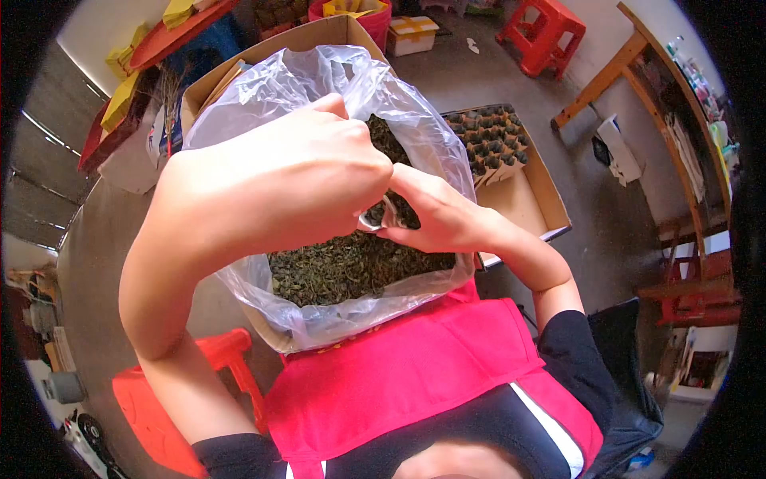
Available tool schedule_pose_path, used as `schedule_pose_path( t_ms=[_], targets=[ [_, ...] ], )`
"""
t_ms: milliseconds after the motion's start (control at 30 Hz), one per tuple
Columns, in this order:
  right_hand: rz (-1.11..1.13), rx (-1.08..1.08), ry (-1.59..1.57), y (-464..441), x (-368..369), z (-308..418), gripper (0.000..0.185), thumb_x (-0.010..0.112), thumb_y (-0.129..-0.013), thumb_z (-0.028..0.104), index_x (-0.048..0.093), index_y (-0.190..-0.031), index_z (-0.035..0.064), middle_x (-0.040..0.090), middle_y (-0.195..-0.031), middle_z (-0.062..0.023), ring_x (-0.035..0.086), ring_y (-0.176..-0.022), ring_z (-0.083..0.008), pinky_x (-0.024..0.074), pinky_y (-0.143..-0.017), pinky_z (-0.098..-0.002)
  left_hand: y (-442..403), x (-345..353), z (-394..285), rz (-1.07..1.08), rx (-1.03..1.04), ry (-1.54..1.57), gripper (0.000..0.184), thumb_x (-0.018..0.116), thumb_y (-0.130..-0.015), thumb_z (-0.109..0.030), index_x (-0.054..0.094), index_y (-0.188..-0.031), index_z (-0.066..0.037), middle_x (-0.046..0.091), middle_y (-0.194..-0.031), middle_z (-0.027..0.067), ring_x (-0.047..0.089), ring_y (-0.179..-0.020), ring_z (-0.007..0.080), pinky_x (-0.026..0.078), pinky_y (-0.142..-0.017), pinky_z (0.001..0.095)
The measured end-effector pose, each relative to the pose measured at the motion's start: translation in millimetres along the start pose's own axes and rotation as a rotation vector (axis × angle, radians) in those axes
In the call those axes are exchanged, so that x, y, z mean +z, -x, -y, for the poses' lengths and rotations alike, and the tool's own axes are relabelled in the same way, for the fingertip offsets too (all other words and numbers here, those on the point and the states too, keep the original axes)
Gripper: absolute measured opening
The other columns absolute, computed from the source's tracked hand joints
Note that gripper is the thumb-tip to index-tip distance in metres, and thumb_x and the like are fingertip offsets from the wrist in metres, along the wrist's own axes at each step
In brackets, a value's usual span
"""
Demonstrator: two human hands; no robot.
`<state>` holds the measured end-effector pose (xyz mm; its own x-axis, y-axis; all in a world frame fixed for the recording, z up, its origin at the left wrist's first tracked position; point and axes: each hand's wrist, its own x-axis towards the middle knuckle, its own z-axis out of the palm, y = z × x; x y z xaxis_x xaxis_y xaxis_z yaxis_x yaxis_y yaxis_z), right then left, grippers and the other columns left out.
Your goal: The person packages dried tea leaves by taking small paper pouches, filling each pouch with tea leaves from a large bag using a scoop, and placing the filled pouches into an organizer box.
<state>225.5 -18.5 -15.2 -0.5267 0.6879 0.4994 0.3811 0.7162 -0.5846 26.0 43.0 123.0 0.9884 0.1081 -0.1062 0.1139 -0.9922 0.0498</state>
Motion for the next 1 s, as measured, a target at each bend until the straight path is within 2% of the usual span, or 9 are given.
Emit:
schedule_pose_path(
  t_ms=[100,300,433,567,633,767,800,933,1000],
  targets=[
    [0.016,0.007,-0.004,-0.5,0.8,-1.1,0.053,0.075,-0.077,0.004,0.051,-0.124,0.0042,0.060,-0.107,-0.0138,0.065,-0.099,-0.0300,0.0512,-0.086,-0.0411,6.1,-2.6,1.5,-0.085,0.049,-0.018,0.010,0.071,-0.071,-0.018,0.071,-0.071,-0.008,0.066,-0.072,0.0073,0.062,-0.080,0.0257,0.043,-0.087,0.0390],
    [0.152,0.094,0.071,3.3,-6.3,2.0,0.047,0.073,-0.080,0.006,0.051,-0.121,0.0025,0.060,-0.102,-0.0121,0.066,-0.094,-0.0283,0.0522,-0.082,-0.0396,9.2,-25.2,-11.4,0.003,0.004,-0.018,0.011,0.070,-0.071,-0.018,0.070,-0.070,-0.007,0.066,-0.072,0.0076,0.063,-0.081,0.0253,0.043,-0.087,0.0395],
    [0.190,0.086,0.120,8.0,-6.9,2.8,0.045,0.074,-0.080,0.007,0.052,-0.120,0.0036,0.061,-0.099,-0.0119,0.065,-0.094,-0.0296,0.0516,-0.082,-0.0400,0.6,9.4,-1.1,-0.158,0.095,-0.011,0.010,0.070,-0.072,-0.018,0.069,-0.070,-0.008,0.065,-0.071,0.0075,0.063,-0.082,0.0250,0.043,-0.087,0.0398],
    [0.277,0.239,0.011,5.1,-13.7,7.2,0.052,0.076,-0.081,0.012,0.054,-0.127,0.0007,0.061,-0.115,-0.0170,0.065,-0.100,-0.0347,0.0521,-0.089,-0.0394,12.0,-15.2,-5.4,0.031,0.011,-0.051,0.006,0.071,-0.069,-0.015,0.068,-0.070,-0.010,0.063,-0.070,0.0052,0.062,-0.080,0.0240,0.044,-0.085,0.0397],
    [0.230,0.212,0.000,6.6,-12.1,2.7,0.054,0.077,-0.080,0.010,0.054,-0.128,0.0025,0.062,-0.116,-0.0146,0.066,-0.101,-0.0301,0.0531,-0.089,-0.0372,24.1,-36.0,-11.3,0.205,-0.078,-0.020,0.006,0.073,-0.067,-0.014,0.069,-0.070,-0.010,0.062,-0.069,0.0045,0.061,-0.077,0.0237,0.044,-0.085,0.0391],
    [0.059,0.259,-0.140,5.9,-15.8,4.3,0.058,0.082,-0.079,0.008,0.056,-0.131,0.0056,0.064,-0.121,-0.0099,0.067,-0.106,-0.0216,0.0547,-0.088,-0.0339,70.1,-46.9,-28.1,-0.068,-0.180,-0.052,0.014,0.075,-0.061,-0.013,0.067,-0.073,-0.011,0.055,-0.066,0.0032,0.055,-0.072,0.0253,0.043,-0.080,0.0400],
    [0.031,0.324,-0.251,5.1,-19.7,10.0,0.058,0.082,-0.078,0.008,0.054,-0.128,0.0023,0.067,-0.114,-0.0116,0.070,-0.101,-0.0222,0.0542,-0.090,-0.0355,81.7,-41.6,-31.4,-0.216,-0.204,-0.081,0.017,0.075,-0.060,-0.011,0.067,-0.075,-0.011,0.046,-0.063,0.0025,0.050,-0.068,0.0256,0.042,-0.076,0.0405],
    [-0.065,0.164,-0.137,17.4,-31.6,22.5,0.061,0.083,-0.076,0.005,0.056,-0.131,0.0032,0.065,-0.115,-0.0111,0.069,-0.100,-0.0226,0.0558,-0.088,-0.0346,102.4,-37.4,-43.8,-0.340,-0.264,-0.117,0.020,0.071,-0.057,-0.004,0.066,-0.076,-0.005,0.038,-0.061,0.0043,0.044,-0.062,0.0263,0.040,-0.072,0.0418],
    [-0.192,0.236,-0.242,32.1,-46.9,30.8,0.061,0.084,-0.075,0.005,0.058,-0.130,0.0050,0.064,-0.123,-0.0087,0.063,-0.111,-0.0194,0.0548,-0.091,-0.0339,102.6,-29.0,-43.7,-0.319,-0.268,-0.119,0.025,0.071,-0.058,-0.003,0.067,-0.083,-0.005,0.039,-0.063,0.0049,0.043,-0.062,0.0269,0.040,-0.072,0.0420]
  ],
)
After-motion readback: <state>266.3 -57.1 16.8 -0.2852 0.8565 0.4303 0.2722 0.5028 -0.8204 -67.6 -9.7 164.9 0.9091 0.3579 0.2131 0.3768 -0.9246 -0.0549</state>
